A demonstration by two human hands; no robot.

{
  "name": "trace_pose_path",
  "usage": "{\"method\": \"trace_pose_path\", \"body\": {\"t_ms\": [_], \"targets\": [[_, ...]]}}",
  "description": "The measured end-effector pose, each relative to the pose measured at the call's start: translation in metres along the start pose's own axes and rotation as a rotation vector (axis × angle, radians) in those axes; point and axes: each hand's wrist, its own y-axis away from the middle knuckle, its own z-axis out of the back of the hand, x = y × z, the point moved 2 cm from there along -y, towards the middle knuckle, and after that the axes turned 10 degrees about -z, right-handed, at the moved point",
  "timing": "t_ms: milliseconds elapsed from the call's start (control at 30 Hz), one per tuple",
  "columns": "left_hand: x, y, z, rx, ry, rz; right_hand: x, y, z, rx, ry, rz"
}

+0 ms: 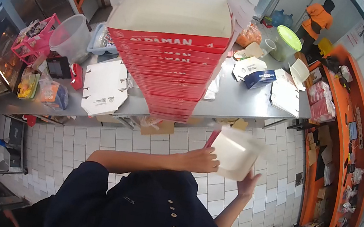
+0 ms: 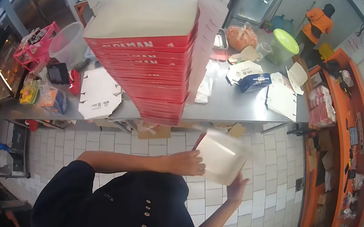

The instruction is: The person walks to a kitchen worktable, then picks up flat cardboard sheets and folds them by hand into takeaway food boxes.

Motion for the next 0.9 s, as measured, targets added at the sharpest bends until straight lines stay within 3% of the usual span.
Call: {"method": "trace_pose_path", "body": {"t_ms": [100,167,233,267,300,367,400,467,600,800,900], "targets": [[-0.019,0.006,-0.044,0.102,0.138,-0.029,-0.024,-0.002,0.006,-0.269,0.375,-0.263],[-0.025,0.002,-0.055,0.081,0.161,-0.031,-0.023,-0.016,-0.018,-0.348,0.328,-0.322],[-0.016,-0.002,-0.035,-0.373,0.247,0.144,-0.017,-0.029,-0.028,-0.269,0.054,-0.283],[-0.014,0.005,-0.038,-0.426,0.216,0.298,-0.011,-0.036,-0.031,-0.275,0.053,-0.294],[-0.010,0.009,-0.027,-0.537,0.296,0.595,-0.004,-0.042,-0.037,-0.297,0.159,-0.211],[0.000,0.011,-0.051,-0.883,0.362,1.023,0.005,-0.053,-0.042,-0.326,0.249,-0.129],[0.005,0.009,-0.056,-0.875,0.366,1.026,0.009,-0.059,-0.041,-0.281,0.301,-0.169],[0.018,0.012,-0.075,-1.045,1.062,1.265,0.012,-0.069,-0.036,-0.193,0.471,-0.228],[0.027,0.018,-0.091,-0.837,1.008,1.300,0.008,-0.081,-0.042,-0.128,0.403,-0.099],[0.015,0.032,-0.094,-0.859,1.018,1.267,0.012,-0.065,-0.091,-0.127,0.402,-0.109],[-0.007,0.088,-0.092,-0.686,0.799,1.236,0.001,-0.070,-0.089,0.151,0.500,-0.172]]}}
